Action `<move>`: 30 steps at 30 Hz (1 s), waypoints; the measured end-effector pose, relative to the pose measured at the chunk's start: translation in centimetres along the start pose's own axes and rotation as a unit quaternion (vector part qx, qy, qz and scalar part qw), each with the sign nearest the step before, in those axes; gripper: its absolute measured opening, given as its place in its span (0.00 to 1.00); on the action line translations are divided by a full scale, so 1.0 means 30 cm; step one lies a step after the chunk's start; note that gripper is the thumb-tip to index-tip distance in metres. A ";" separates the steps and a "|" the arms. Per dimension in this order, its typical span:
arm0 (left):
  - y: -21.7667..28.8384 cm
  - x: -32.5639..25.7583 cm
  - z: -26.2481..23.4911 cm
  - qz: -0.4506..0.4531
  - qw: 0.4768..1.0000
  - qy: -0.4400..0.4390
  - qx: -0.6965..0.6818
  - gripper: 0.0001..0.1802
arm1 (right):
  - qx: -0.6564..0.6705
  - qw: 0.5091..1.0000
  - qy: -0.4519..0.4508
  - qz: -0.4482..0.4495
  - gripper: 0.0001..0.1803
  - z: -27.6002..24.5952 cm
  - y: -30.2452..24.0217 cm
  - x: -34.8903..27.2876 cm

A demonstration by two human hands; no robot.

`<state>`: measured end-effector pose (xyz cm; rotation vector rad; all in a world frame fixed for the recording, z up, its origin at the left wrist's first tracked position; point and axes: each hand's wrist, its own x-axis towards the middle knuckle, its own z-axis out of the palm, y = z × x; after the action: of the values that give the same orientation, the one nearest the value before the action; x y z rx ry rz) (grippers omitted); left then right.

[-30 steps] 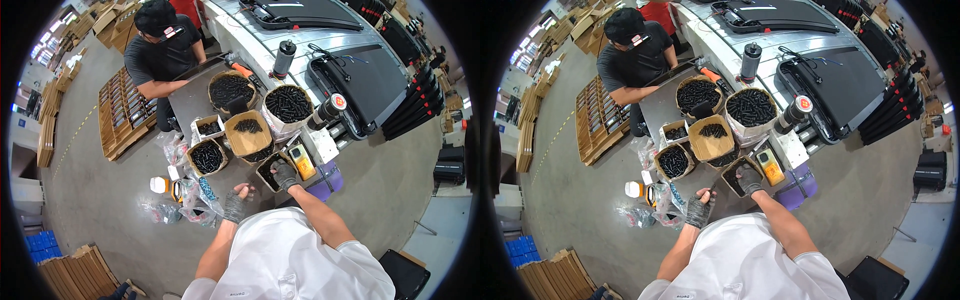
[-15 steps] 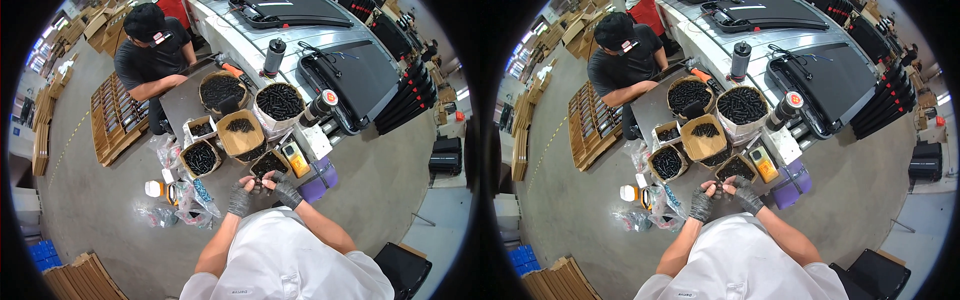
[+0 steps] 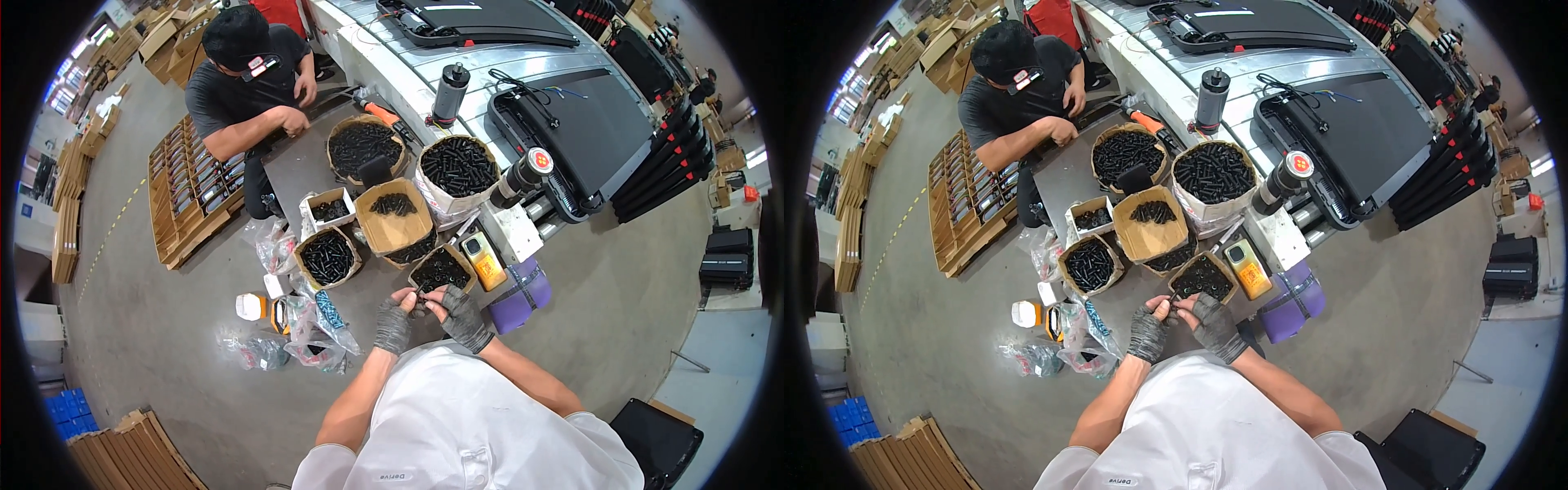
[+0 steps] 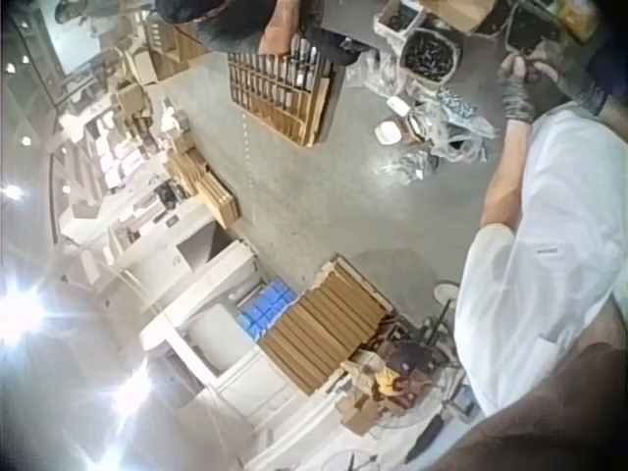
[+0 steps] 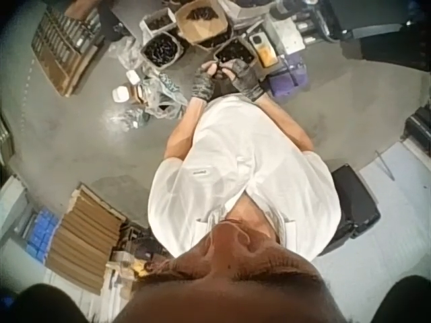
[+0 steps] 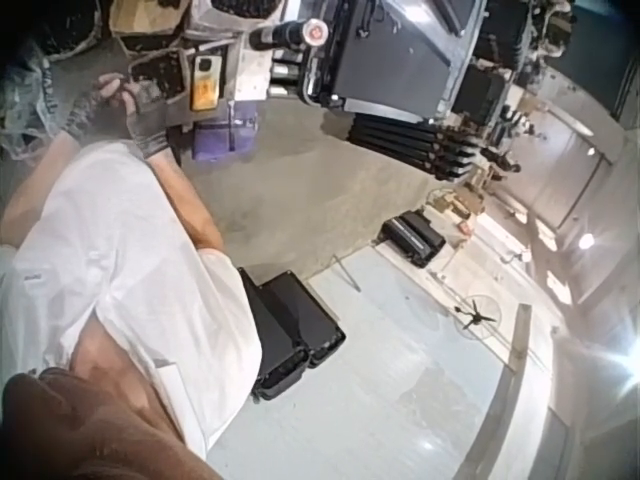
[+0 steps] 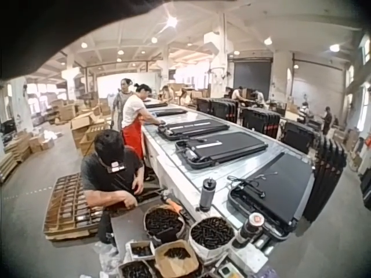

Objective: Sorting and organizing small black screws or bolts from various containers on a workbench.

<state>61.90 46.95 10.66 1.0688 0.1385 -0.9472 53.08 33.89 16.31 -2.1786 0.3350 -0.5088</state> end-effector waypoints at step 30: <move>0.005 -0.075 -0.175 -0.020 0.996 0.015 -0.081 0.12 | -0.273 0.926 -0.236 0.108 0.13 0.126 0.401 0.034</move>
<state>62.35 52.45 9.24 0.9327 0.2588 -0.9402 55.02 28.84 4.86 -2.6604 0.4824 0.2768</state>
